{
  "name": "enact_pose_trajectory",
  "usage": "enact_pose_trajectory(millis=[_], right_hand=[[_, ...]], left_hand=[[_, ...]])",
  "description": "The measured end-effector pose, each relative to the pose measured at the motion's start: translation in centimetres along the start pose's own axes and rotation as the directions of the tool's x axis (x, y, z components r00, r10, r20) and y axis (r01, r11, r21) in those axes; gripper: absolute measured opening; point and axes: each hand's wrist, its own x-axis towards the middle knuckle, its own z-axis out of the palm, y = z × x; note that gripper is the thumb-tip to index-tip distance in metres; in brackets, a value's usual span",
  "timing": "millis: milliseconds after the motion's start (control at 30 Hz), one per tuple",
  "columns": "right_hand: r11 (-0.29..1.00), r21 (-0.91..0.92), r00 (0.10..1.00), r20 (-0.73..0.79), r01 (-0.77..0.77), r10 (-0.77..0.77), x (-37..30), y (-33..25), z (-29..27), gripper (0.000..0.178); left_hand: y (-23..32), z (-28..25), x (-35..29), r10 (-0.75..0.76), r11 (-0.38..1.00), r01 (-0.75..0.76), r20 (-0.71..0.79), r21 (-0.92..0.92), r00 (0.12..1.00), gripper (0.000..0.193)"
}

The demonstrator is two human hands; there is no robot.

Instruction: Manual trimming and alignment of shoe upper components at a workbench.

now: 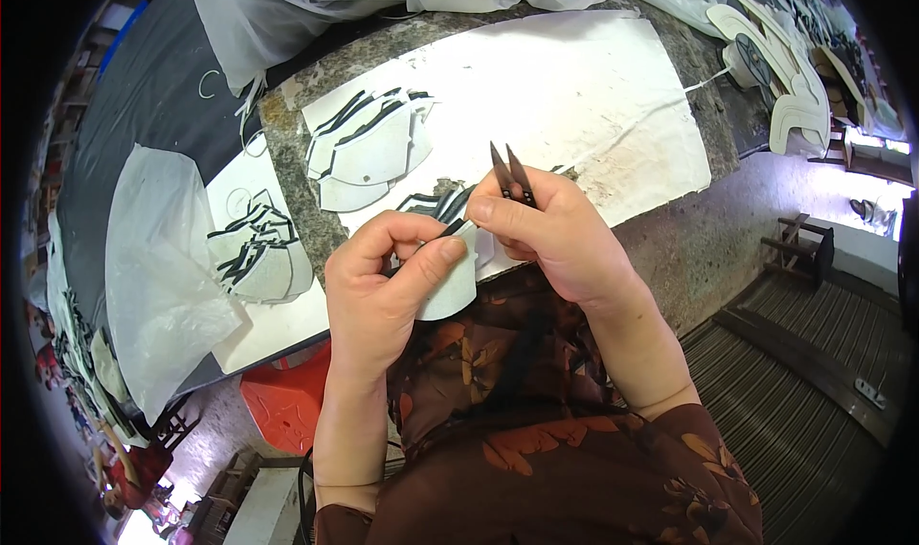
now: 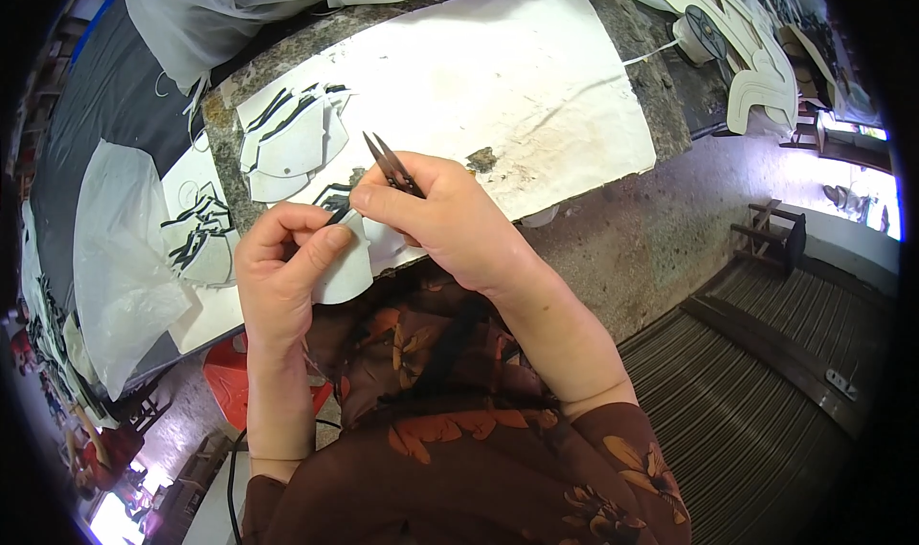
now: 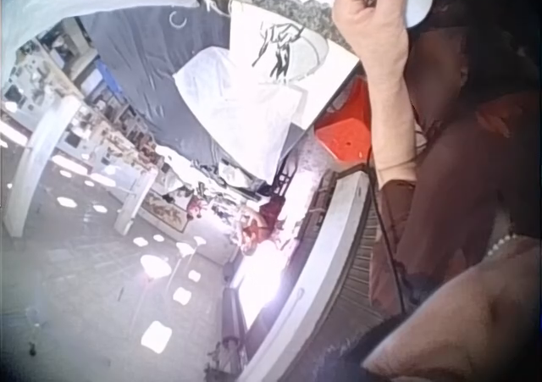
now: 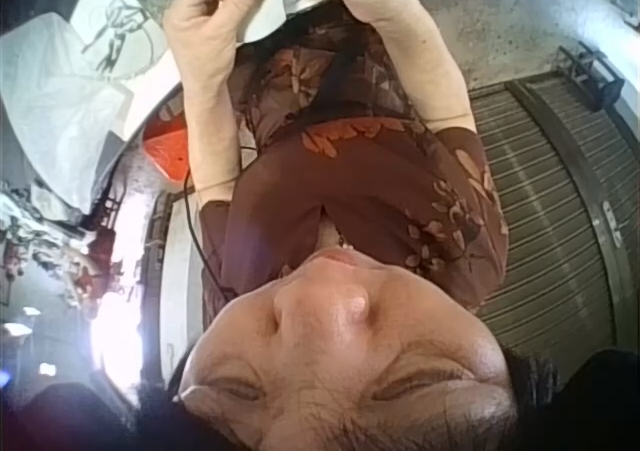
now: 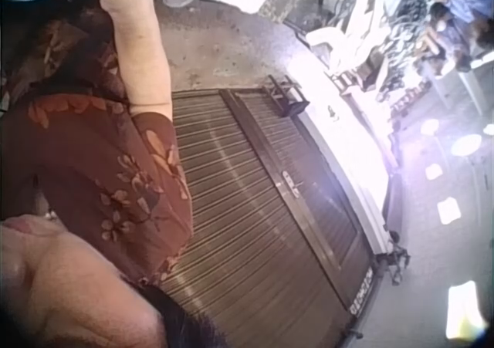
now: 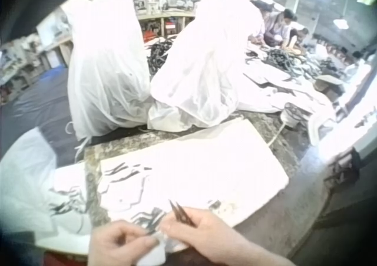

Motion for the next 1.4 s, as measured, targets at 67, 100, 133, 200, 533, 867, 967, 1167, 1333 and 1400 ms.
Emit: enact_pose_trajectory(millis=[67,100,133,200,533,867,967,1167,1333,1400], right_hand=[[0.999,-0.022,0.999,-0.025,0.031,-0.031,-0.1,0.0,0.3,0.015],[0.999,-0.023,0.999,-0.026,0.031,-0.031,-0.1,0.1,0.3,0.015],[0.997,0.083,1.0,0.018,-0.002,0.001,-0.1,0.3,0.2,0.015],[0.982,0.186,0.997,0.067,-0.04,0.028,0.0,0.5,0.1,0.014],[0.966,0.239,0.991,0.112,-0.102,0.077,-0.3,-0.4,0.2,0.011],[0.999,-0.005,0.998,-0.032,0.053,-0.053,-0.3,-0.1,0.2,0.014],[0.998,-0.005,0.996,-0.065,0.057,-0.057,-0.4,0.0,0.4,0.015],[0.997,-0.022,0.991,-0.109,0.079,-0.081,-0.1,0.1,1.1,0.015],[0.992,-0.058,0.988,-0.103,0.11,-0.115,0.7,0.5,1.3,0.014],[0.983,-0.15,0.988,-0.089,0.109,-0.123,0.9,-0.1,1.8,0.015]], left_hand=[[-0.1,-0.1,-0.1,0.0,1.0,0.0,-0.004,-0.012,1.0,0.014],[-0.1,-0.1,-0.1,0.0,1.0,0.0,-0.001,-0.026,1.0,0.014],[-0.2,0.1,-0.1,0.001,1.0,-0.001,-0.001,-0.027,1.0,0.014],[-0.3,0.3,0.0,-0.02,0.994,0.017,-0.026,-0.111,0.999,0.013],[-0.7,-0.3,0.4,-0.051,0.97,0.054,0.015,-0.239,0.999,0.012],[-0.6,-1.8,0.2,-0.169,0.974,0.174,0.05,-0.144,0.984,0.064],[-0.8,-2.8,-0.3,-0.19,0.95,0.205,0.086,-0.237,0.978,0.061],[-0.6,-2.9,-0.6,-0.203,0.979,0.203,0.133,0.018,0.97,0.022],[-0.6,-3.3,-0.1,-0.218,0.974,0.221,0.081,-0.04,0.973,0.014],[-0.9,-3.5,0.1,-0.195,0.98,0.198,0.065,-0.036,0.979,0.017]])
